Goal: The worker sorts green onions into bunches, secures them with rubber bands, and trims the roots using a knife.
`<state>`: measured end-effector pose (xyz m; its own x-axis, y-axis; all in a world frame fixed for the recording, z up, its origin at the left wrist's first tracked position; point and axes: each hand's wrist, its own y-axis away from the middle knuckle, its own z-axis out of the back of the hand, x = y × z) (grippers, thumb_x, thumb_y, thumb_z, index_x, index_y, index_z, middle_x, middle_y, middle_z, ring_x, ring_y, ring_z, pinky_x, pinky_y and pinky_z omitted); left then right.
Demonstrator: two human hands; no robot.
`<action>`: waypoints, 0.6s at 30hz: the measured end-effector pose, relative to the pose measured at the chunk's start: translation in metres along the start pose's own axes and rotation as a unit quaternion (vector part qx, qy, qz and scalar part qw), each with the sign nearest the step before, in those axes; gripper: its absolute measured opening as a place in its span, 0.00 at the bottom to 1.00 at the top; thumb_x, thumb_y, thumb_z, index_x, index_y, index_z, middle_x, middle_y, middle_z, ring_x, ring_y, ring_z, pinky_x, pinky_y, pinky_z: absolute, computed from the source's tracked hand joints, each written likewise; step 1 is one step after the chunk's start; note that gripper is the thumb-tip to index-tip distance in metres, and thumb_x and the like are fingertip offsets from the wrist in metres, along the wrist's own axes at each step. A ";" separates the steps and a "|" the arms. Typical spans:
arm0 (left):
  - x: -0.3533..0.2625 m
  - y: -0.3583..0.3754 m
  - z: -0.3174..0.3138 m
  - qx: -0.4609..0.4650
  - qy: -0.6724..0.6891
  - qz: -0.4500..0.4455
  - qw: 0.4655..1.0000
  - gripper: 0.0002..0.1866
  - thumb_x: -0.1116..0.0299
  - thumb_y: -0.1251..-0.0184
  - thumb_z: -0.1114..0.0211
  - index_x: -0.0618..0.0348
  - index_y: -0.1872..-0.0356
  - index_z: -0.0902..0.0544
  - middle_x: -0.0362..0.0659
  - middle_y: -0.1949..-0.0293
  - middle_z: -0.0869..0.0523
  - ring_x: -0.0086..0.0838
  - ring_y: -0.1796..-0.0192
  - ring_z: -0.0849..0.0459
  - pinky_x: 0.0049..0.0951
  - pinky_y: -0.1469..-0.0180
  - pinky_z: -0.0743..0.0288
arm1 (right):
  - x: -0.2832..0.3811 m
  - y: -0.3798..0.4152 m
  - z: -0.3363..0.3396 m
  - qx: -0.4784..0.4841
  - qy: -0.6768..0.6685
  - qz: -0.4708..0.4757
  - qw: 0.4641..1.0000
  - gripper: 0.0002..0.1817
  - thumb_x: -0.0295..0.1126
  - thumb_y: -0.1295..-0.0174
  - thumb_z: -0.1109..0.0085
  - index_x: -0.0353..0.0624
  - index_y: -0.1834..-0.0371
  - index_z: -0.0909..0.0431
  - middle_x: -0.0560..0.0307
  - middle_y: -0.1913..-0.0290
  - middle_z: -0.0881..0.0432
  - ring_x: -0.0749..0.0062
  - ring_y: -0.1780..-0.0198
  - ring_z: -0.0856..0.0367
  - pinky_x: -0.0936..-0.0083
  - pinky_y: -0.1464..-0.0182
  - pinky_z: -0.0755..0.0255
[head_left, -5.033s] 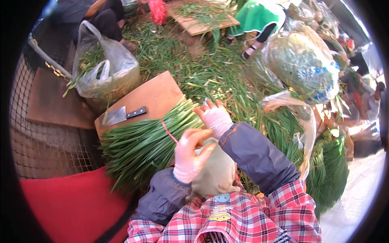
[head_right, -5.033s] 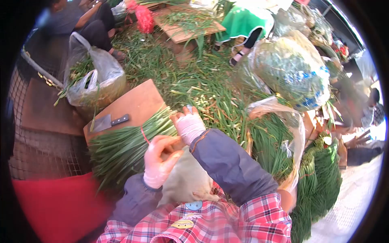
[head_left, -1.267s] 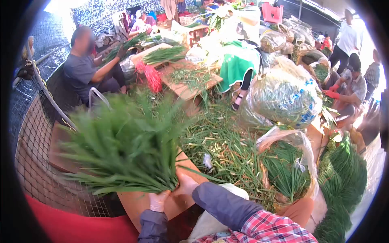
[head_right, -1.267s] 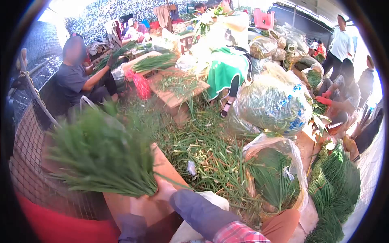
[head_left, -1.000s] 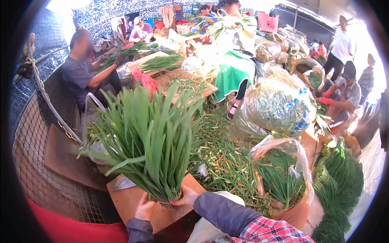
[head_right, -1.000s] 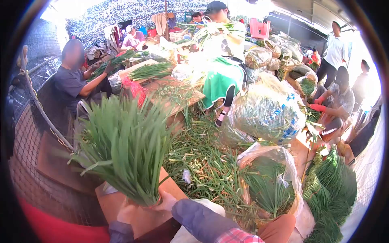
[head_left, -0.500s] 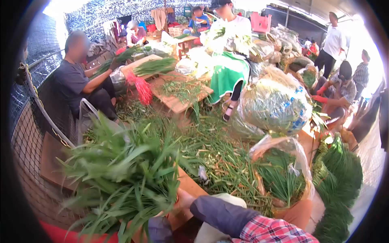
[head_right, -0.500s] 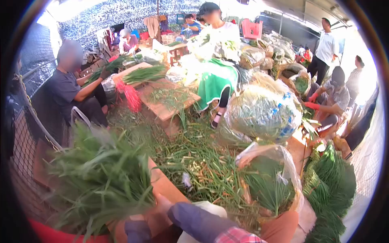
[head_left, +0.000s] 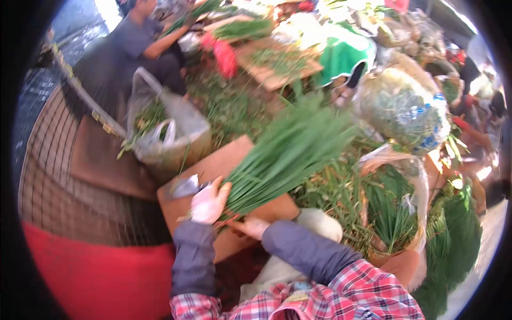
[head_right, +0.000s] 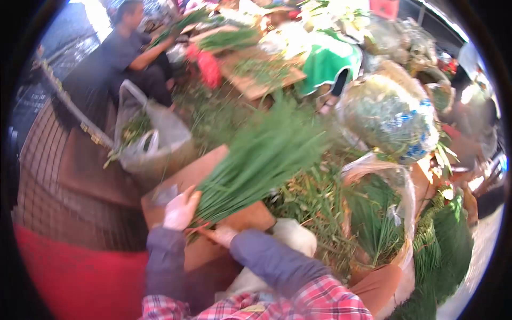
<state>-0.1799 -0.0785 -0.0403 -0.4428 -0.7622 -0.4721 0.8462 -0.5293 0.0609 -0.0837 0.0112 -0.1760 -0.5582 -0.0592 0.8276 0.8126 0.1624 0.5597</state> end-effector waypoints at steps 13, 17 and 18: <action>0.112 0.032 0.001 -0.107 0.028 -0.051 0.993 0.13 0.74 0.40 0.43 0.58 0.54 0.19 0.51 0.54 0.19 0.43 0.51 0.20 0.34 0.49 0.27 | 0.015 0.058 0.046 -0.235 0.262 0.287 0.891 0.12 0.27 0.49 0.38 0.44 0.59 0.20 0.56 0.69 0.19 0.70 0.70 0.20 0.76 0.66 0.27; 0.097 -0.007 -0.002 -0.033 0.044 -0.093 0.994 0.14 0.78 0.43 0.45 0.59 0.56 0.18 0.49 0.56 0.17 0.40 0.50 0.20 0.33 0.48 0.28 | 0.027 0.042 0.017 -0.228 0.383 0.306 0.841 0.16 0.35 0.52 0.35 0.48 0.58 0.22 0.55 0.66 0.20 0.62 0.65 0.20 0.68 0.64 0.26; 0.103 -0.019 -0.010 -0.012 0.061 -0.118 0.991 0.15 0.79 0.44 0.45 0.59 0.55 0.18 0.48 0.55 0.17 0.39 0.50 0.20 0.33 0.47 0.28 | 0.027 0.038 0.010 -0.234 0.393 0.285 0.843 0.17 0.37 0.52 0.35 0.49 0.58 0.23 0.55 0.65 0.20 0.62 0.63 0.20 0.67 0.63 0.26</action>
<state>-0.2385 -0.1431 -0.0990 -0.5914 -0.5665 -0.5738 0.7307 -0.6775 -0.0843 -0.0695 0.0257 -0.1325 0.0794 -0.7659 0.6380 0.9908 -0.0098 -0.1351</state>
